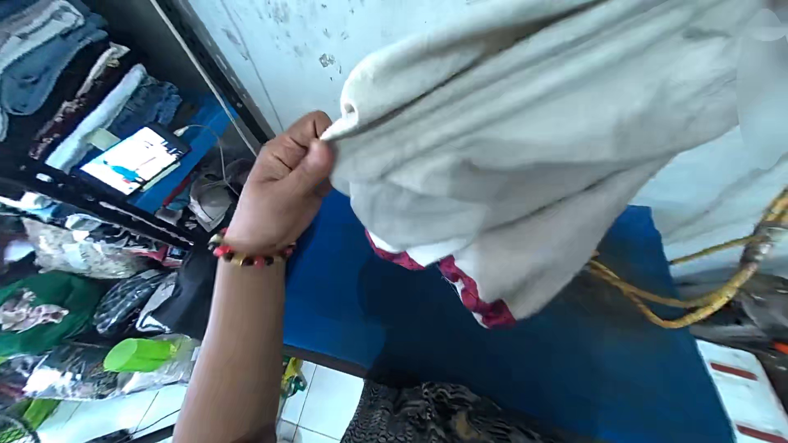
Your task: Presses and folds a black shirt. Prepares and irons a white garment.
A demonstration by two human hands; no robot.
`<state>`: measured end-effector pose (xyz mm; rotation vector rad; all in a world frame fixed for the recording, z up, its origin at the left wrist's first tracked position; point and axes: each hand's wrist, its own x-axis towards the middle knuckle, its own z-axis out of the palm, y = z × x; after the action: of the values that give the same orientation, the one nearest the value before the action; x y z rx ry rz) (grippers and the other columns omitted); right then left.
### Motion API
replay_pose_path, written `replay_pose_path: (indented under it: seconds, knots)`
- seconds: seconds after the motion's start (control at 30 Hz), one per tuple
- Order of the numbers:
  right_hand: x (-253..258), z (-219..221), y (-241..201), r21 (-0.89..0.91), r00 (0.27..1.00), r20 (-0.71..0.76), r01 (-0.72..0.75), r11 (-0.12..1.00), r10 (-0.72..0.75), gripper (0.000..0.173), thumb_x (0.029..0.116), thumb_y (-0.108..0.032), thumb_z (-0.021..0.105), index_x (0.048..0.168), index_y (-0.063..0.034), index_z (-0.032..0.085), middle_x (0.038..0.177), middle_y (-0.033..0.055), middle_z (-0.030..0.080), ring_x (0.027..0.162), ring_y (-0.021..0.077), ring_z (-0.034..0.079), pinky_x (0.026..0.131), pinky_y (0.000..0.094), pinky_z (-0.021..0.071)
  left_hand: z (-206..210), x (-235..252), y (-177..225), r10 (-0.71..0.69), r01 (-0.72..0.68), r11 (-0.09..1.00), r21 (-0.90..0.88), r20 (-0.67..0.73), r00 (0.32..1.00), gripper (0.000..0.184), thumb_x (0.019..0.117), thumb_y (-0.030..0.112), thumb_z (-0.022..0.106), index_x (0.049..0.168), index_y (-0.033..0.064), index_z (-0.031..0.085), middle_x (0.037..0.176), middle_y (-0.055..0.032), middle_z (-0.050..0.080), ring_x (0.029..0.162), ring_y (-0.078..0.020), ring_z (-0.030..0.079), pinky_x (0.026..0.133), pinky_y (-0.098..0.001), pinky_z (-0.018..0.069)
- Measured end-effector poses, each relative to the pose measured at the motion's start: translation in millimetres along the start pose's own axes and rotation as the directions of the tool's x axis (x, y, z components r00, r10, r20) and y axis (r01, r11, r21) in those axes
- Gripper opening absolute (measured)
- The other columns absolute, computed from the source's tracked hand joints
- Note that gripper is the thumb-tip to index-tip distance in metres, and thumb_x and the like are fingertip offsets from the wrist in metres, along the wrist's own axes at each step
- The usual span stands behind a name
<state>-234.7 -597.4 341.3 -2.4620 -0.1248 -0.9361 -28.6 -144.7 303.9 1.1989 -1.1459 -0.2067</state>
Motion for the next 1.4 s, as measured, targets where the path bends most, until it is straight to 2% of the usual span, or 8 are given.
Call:
replay_pose_path:
  seconds: [0.43,0.6,0.67,0.77,0.83,1.07,1.23,1.4]
  knots:
    - [30.5,115.7,-219.0,0.045,0.969,-0.002,-0.245,0.968,0.246,0.017,0.1050,-0.023,0.057,0.107,-0.0102,0.067,0.089,-0.0140,0.063,0.080,-0.0160,0.058,0.077,0.0083,0.0501,94.4,-44.4,-28.5,-0.300,0.413,0.660,-0.628,0.285,0.911,0.017,0.0970,0.014,0.062,0.103,0.0278,0.070,0.094,0.0128,0.075,0.085,0.0014,0.071,0.076,-0.0202,0.0600]
    - [20.1,17.3,-202.1,0.185,0.936,0.071,-0.351,0.918,0.344,0.009,0.0981,-0.006,0.060,0.095,-0.0140,0.064,0.080,-0.0114,0.067,0.074,-0.0063,0.066,0.067,0.0134,0.0582,-1.2,3.7,-35.4,-0.228,0.230,0.972,-0.047,0.052,0.972,0.017,0.0885,-0.002,0.068,0.104,0.0055,0.069,0.090,0.0050,0.074,0.084,-0.0030,0.070,0.079,-0.0243,0.0605]
    - [39.9,35.9,-255.1,0.177,0.600,-0.162,-0.763,0.621,0.783,0.020,0.0924,0.015,0.056,0.087,-0.0041,0.060,0.074,0.0031,0.055,0.070,0.0080,0.058,0.078,0.0234,0.0529,-36.2,15.6,-31.8,-0.141,0.133,0.941,0.312,0.003,0.990,0.016,0.0862,0.004,0.075,0.101,0.0031,0.070,0.088,0.0039,0.072,0.081,-0.0005,0.068,0.078,-0.0212,0.0588]
    - [13.9,23.3,-176.8,-0.061,0.842,0.076,-0.531,0.845,0.534,0.016,0.0980,-0.029,0.068,0.111,-0.0209,0.065,0.094,-0.0133,0.072,0.078,-0.0067,0.068,0.066,0.0165,0.0589,-58.9,50.8,-26.1,-0.112,0.072,0.697,0.713,0.009,0.994,0.028,0.0918,0.014,0.074,0.111,-0.0064,0.070,0.104,-0.0205,0.071,0.097,-0.0253,0.068,0.092,-0.0447,0.0533]
    - [26.1,45.1,-152.3,-0.202,0.823,-0.089,-0.566,0.799,0.561,0.035,0.1017,-0.031,0.063,0.122,-0.0018,0.067,0.106,0.0134,0.068,0.085,0.0130,0.060,0.078,0.0387,0.0496,-61.8,80.2,-24.3,-0.074,0.076,0.564,0.822,-0.042,0.996,0.032,0.0976,0.013,0.067,0.120,-0.0107,0.066,0.118,-0.0329,0.064,0.113,-0.0432,0.063,0.102,-0.0553,0.0468]
    - [27.4,41.6,-141.4,-0.121,0.906,-0.302,-0.343,0.931,0.295,0.019,0.0968,-0.013,0.063,0.113,-0.0025,0.064,0.109,-0.0015,0.063,0.101,-0.0038,0.058,0.094,0.0221,0.0507,-61.1,58.1,-6.3,0.420,-0.204,0.500,0.841,-0.030,0.907,0.031,0.0986,0.002,0.054,0.126,-0.0106,0.059,0.125,-0.0263,0.065,0.119,-0.0313,0.063,0.104,-0.0416,0.0486]
    - [-113.5,117.7,-103.3,-0.140,0.948,0.138,-0.267,0.953,0.286,0.032,0.0816,0.013,0.055,0.100,-0.0017,0.076,0.110,0.0178,0.064,0.104,0.0286,0.063,0.089,0.0499,0.0541,-44.9,-100.4,-100.2,-0.291,-0.055,0.676,0.735,0.335,0.896,0.022,0.0955,0.013,0.068,0.114,0.0017,0.073,0.114,-0.0173,0.073,0.111,-0.0348,0.069,0.101,-0.0577,0.0512]
    - [-252.7,203.7,-80.8,-0.331,0.334,0.529,-0.765,0.553,0.780,0.047,0.1000,0.001,0.060,0.146,0.0022,0.051,0.148,0.0355,0.044,0.132,0.0507,0.050,0.108,0.0599,0.0436,8.3,-185.6,-154.8,-0.843,0.523,0.405,0.750,0.085,0.531,0.051,0.0973,0.027,0.070,0.133,-0.0074,0.059,0.136,-0.0285,0.059,0.126,-0.0417,0.059,0.108,-0.0566,0.0450]
